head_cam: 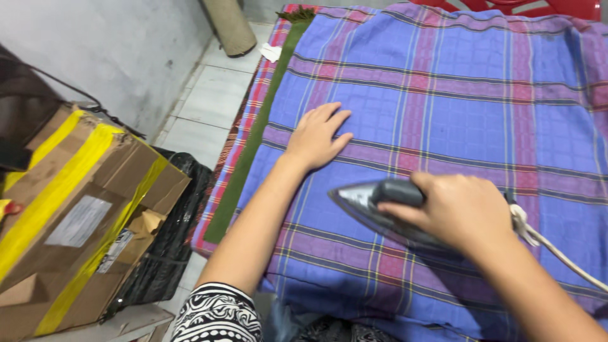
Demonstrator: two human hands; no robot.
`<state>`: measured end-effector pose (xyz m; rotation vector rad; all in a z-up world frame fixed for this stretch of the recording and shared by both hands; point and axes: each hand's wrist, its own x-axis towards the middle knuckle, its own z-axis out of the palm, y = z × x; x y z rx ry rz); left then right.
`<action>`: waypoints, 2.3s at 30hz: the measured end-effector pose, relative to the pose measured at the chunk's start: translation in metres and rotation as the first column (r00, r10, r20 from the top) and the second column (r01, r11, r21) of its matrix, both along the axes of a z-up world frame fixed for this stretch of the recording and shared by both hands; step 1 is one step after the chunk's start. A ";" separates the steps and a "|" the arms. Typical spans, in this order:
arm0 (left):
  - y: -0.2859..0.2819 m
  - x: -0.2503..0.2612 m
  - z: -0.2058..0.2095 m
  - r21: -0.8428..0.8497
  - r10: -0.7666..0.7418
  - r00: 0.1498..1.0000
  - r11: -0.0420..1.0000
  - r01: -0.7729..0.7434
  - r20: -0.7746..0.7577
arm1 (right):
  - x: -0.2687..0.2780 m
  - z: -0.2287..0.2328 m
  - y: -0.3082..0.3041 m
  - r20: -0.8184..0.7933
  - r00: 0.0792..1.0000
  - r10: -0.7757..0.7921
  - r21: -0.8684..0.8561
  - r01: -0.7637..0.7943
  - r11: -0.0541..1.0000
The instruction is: The person irons a large plaid cloth laid out on a table. They use an electric iron to smooth the fabric, periodically adjusting the cloth with their hands to ensure even coverage.
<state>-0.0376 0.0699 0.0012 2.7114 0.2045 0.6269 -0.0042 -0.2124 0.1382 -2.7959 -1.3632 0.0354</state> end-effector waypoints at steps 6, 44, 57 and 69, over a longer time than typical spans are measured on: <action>0.062 -0.063 0.008 0.022 0.137 0.990 0.990 -0.138 0.039 | -0.029 -0.001 -0.022 -0.120 0.968 0.221 -0.087 -0.232 0.969; 0.083 -0.071 0.003 -0.274 0.209 0.972 0.946 -0.173 0.108 | -0.050 -0.004 0.094 0.016 0.986 0.167 0.087 -0.167 0.982; 0.107 -0.084 0.018 -0.859 0.388 0.897 0.512 -0.018 0.213 | -0.056 0.000 0.086 -0.172 0.948 0.267 -0.065 -0.281 0.958; 0.121 -0.100 0.022 -0.957 0.672 0.700 0.286 0.054 0.241 | -0.066 -0.010 0.133 -0.083 0.972 0.220 0.175 -0.203 0.963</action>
